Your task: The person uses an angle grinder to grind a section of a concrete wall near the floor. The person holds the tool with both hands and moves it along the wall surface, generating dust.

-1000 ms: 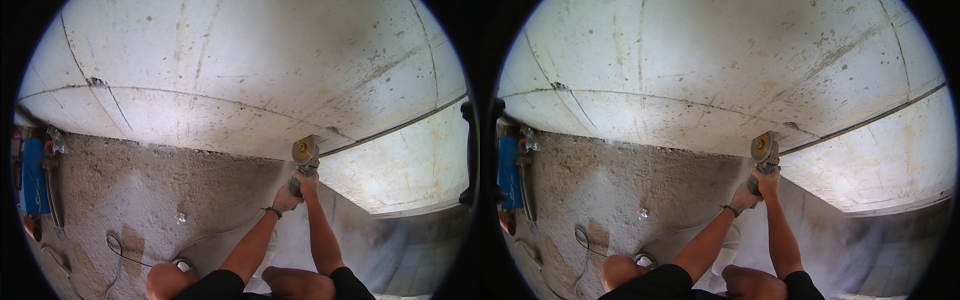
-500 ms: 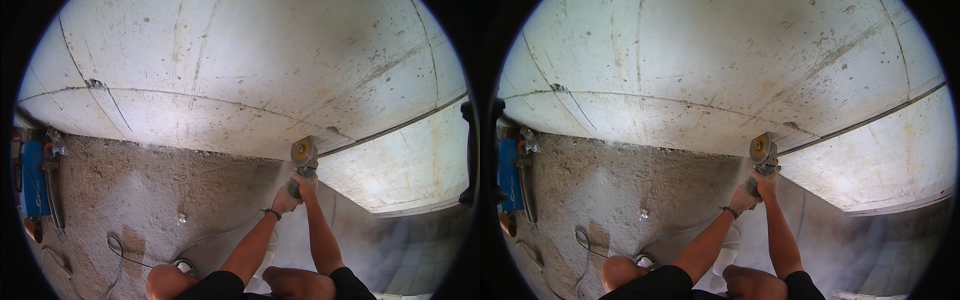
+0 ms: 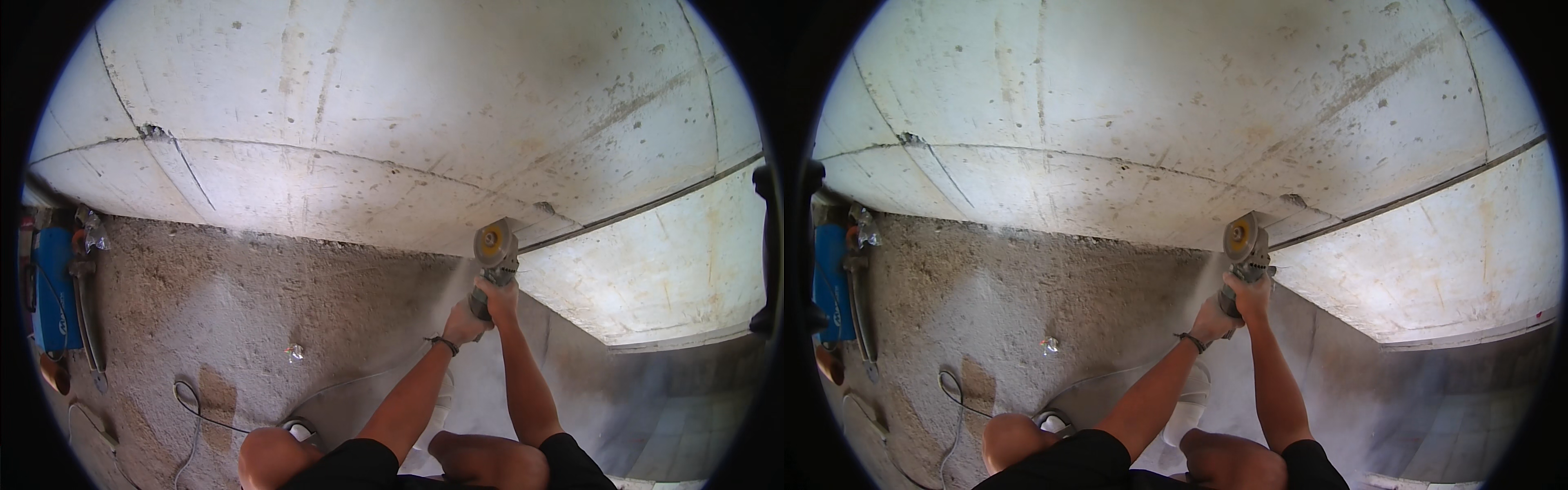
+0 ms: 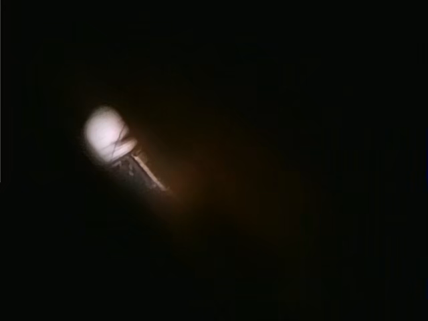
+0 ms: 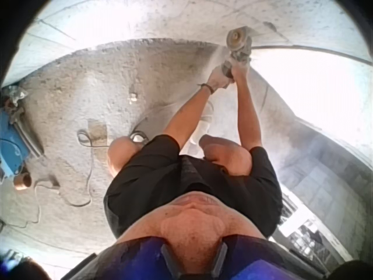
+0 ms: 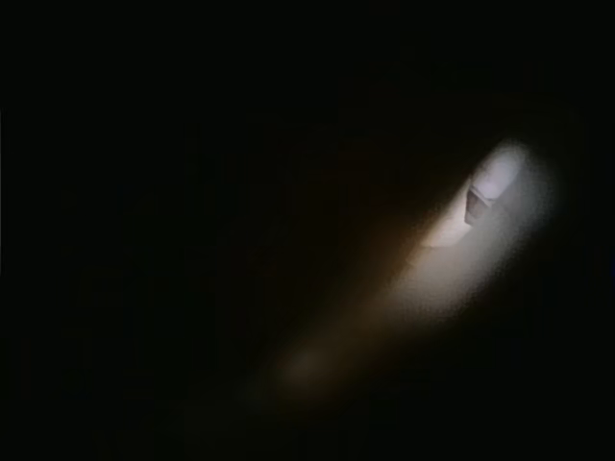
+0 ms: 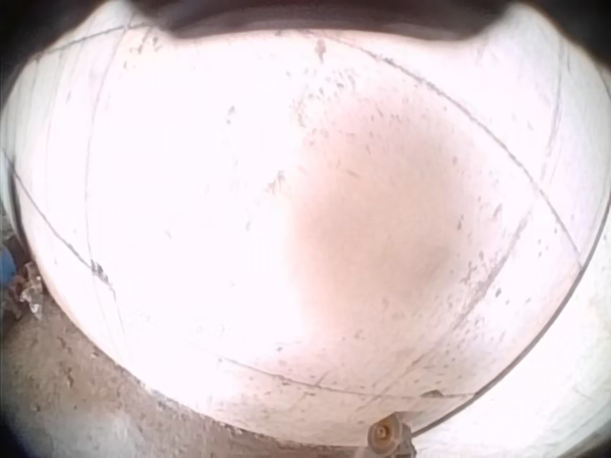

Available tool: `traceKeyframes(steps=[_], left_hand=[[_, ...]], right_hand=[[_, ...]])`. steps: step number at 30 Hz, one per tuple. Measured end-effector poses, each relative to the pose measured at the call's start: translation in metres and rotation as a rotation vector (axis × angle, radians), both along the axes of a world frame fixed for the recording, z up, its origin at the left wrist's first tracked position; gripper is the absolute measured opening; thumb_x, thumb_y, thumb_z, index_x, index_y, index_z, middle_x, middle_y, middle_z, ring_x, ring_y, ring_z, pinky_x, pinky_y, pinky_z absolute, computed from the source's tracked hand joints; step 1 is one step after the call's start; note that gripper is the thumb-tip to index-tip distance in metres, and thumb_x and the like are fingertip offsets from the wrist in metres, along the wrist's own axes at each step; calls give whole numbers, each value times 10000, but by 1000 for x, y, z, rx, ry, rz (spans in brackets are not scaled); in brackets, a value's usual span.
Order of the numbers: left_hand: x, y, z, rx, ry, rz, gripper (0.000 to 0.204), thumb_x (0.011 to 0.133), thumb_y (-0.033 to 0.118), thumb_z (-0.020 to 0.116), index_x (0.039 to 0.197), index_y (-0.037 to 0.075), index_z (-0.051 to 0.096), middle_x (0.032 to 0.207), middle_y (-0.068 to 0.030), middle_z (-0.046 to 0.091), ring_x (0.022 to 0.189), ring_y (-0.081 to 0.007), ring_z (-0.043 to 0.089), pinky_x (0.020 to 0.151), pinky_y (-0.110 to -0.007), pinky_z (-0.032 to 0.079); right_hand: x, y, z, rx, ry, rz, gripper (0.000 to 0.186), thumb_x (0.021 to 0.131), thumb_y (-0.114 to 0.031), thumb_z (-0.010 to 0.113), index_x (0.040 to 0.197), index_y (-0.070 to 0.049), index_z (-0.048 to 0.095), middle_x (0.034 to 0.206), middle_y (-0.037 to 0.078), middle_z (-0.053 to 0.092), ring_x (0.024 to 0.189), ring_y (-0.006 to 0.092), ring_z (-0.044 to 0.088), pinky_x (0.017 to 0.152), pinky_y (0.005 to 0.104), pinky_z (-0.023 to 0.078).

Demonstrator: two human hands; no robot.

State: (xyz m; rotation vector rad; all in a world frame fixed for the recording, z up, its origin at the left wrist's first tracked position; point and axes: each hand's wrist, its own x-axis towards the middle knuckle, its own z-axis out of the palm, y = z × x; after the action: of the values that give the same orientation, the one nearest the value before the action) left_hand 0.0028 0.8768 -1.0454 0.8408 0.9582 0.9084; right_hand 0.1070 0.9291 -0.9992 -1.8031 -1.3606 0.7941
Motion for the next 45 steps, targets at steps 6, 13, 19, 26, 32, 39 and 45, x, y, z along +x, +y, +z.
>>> traceKeyframes(steps=[6,13,19,26,32,39,45], left_hand=[[2,0,-4,21,38,9,601,619,178,857,1158,60,617,1016,-88,723,923,-217,693,833,-357,540],[0,2,1,13,21,12,585,618,147,861,1145,56,624,1029,-67,710,915,-191,677,834,-344,539],[-1,2,0,18,6,13,594,615,191,860,1143,60,623,997,-83,725,876,-204,697,806,-360,553],[-1,1,0,11,5,23,578,610,172,867,1123,51,631,983,-80,724,868,-197,694,803,-351,551],[-1,1,0,1,13,6,560,613,173,866,1110,49,638,978,-85,728,875,-205,700,807,-351,549],[1,0,-1,-1,33,27,577,615,178,866,1127,48,634,996,-82,723,884,-211,697,816,-352,546],[2,-1,-5,-7,12,25,554,607,193,858,1100,42,655,989,-90,729,889,-220,705,824,-360,546]], right_hand=[[-7,-1,8,-5,54,27,282,738,-118,810,973,-14,695,898,31,694,802,146,651,753,312,518],[-16,-3,16,-10,76,-4,301,733,-134,816,983,-13,700,903,40,701,807,148,655,762,313,520],[-14,-1,14,-22,16,-11,307,731,-152,822,978,-9,710,894,49,709,799,154,661,760,318,524],[-14,-2,14,-18,7,-5,303,729,-152,825,973,-15,710,896,47,711,797,145,658,756,314,523],[-15,-2,17,-50,20,5,309,727,-150,830,974,-10,708,898,46,710,801,150,657,758,314,521],[-11,-2,12,-53,16,0,320,729,-170,835,983,-18,715,908,45,715,810,152,660,767,320,521],[-17,-4,19,-51,-3,1,333,722,-187,840,981,-18,716,913,57,720,812,162,664,775,325,522]])
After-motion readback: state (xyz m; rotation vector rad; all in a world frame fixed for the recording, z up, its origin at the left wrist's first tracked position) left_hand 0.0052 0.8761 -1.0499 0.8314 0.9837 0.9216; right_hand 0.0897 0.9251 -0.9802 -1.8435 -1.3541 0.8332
